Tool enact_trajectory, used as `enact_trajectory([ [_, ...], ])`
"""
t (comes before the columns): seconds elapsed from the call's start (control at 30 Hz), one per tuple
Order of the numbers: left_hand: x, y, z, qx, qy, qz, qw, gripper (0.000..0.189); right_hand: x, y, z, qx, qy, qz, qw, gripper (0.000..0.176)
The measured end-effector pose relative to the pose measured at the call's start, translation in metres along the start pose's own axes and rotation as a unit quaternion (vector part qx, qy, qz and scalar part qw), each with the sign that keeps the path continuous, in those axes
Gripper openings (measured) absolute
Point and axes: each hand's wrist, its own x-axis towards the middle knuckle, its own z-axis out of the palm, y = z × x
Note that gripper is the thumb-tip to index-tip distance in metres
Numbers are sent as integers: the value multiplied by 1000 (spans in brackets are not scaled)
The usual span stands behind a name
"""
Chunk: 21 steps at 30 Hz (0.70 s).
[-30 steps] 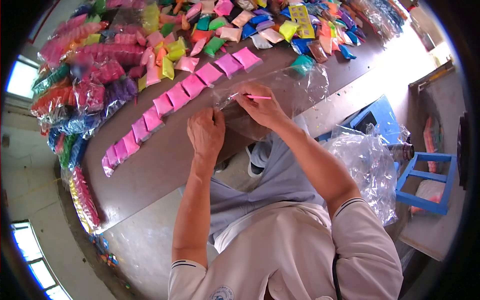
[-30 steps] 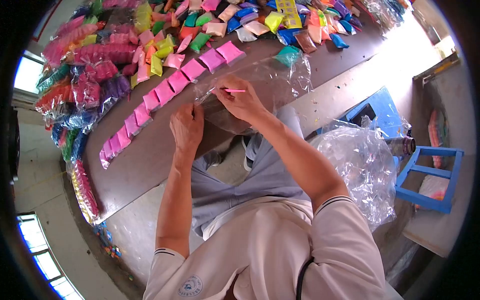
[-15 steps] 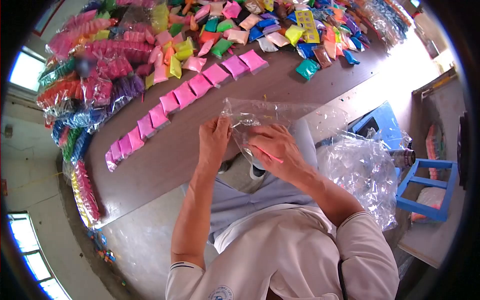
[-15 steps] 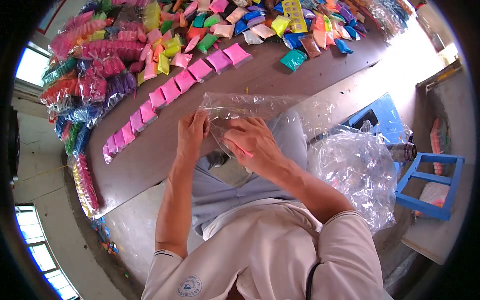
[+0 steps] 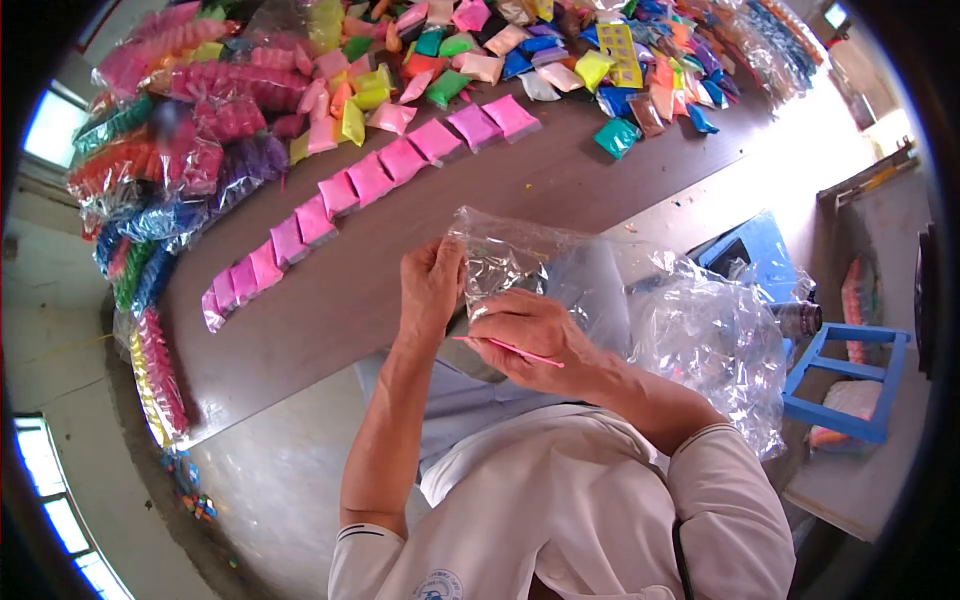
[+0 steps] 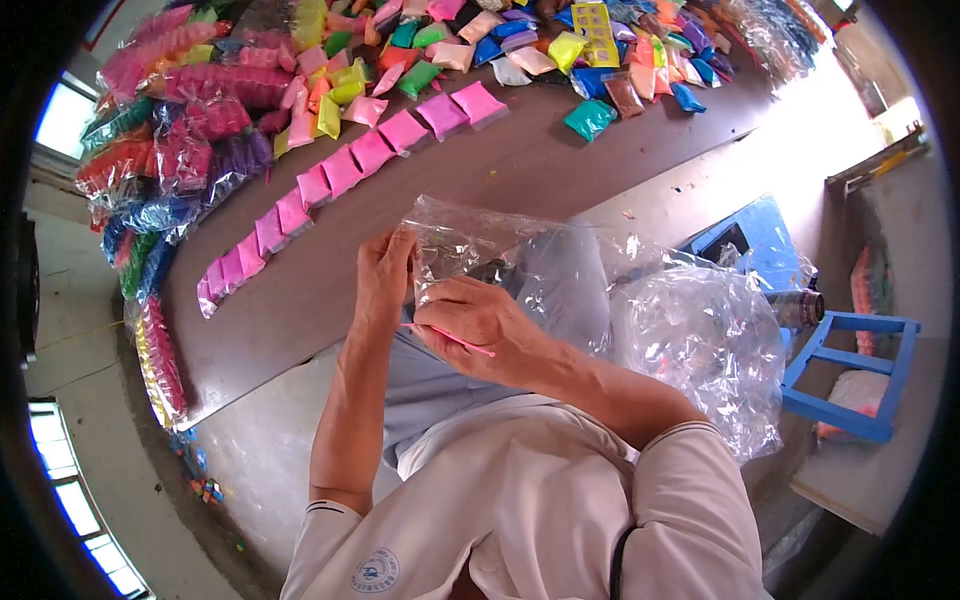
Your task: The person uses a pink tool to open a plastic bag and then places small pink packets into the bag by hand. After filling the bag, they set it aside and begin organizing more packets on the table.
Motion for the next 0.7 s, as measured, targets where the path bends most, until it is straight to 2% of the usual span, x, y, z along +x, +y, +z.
enact_trajectory([
  [0.1,1,2,1,-11,12,13,1000,42,2,-1,4,-19,45,11,999,10],
  [0.17,-4,7,-4,-44,-29,1,999,46,6,-3,2,56,103,58,991,7],
  [0.2,-8,10,-6,-45,-27,2,999,46,6,-2,-3,56,101,57,992,7],
  [0.23,-12,14,-7,-36,-42,-13,998,49,6,1,-15,211,102,132,963,4],
  [0.27,-16,15,-8,-28,-57,-28,998,52,8,4,-23,359,100,204,905,6],
  [0.3,-19,14,-9,-32,-56,-27,998,52,11,12,-25,524,143,183,820,10],
  [0.33,-22,12,-11,-35,-79,-22,996,54,12,15,-33,521,139,184,822,10],
  [0.4,-26,10,-14,-41,-100,-16,994,57,17,12,-53,676,147,235,683,10],
  [0.47,-29,9,-19,-66,-88,-19,994,59,26,2,-64,683,131,218,685,14],
  [0.53,-30,7,-29,-60,-78,-28,995,60,30,2,-75,738,121,191,636,18],
  [0.6,-29,1,-37,-55,-65,-38,996,61,31,5,-80,736,115,193,639,18],
  [0.7,-26,-3,-44,-64,-59,-10,996,61,38,7,-78,754,118,204,613,18],
])
